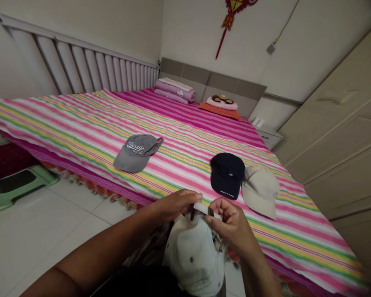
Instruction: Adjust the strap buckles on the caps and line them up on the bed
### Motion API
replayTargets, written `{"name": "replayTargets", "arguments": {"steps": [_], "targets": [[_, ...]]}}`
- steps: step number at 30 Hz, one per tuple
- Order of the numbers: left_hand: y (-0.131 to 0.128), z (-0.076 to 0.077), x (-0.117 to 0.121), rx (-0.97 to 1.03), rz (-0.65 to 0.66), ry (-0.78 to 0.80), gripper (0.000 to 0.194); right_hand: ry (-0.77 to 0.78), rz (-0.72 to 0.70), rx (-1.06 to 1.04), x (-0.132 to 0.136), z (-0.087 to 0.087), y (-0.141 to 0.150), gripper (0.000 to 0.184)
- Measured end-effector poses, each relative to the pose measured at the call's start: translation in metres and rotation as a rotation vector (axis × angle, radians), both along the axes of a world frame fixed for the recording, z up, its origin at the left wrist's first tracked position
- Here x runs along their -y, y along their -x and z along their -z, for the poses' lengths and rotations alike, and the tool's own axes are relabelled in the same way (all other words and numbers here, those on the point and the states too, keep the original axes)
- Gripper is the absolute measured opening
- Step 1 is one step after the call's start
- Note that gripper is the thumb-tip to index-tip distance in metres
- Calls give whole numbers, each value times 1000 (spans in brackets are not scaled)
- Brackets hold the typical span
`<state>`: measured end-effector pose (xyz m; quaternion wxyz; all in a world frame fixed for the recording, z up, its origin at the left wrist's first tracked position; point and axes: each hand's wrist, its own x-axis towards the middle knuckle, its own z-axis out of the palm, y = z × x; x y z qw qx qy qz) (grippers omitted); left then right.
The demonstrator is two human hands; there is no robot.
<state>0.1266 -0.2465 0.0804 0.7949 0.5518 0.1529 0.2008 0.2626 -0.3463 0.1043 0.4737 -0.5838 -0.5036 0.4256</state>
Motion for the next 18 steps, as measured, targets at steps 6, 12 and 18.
{"name": "replayTargets", "arguments": {"steps": [6,12,18], "targets": [[2,-6,1,-20,85,-36,34,-25,-43,-113,-3,-1,1,29],[8,7,-4,81,-8,115,32,125,-108,-307,9,25,-21,34],[6,16,-6,53,-5,150,25,92,-94,-490,19,52,-24,28]]}}
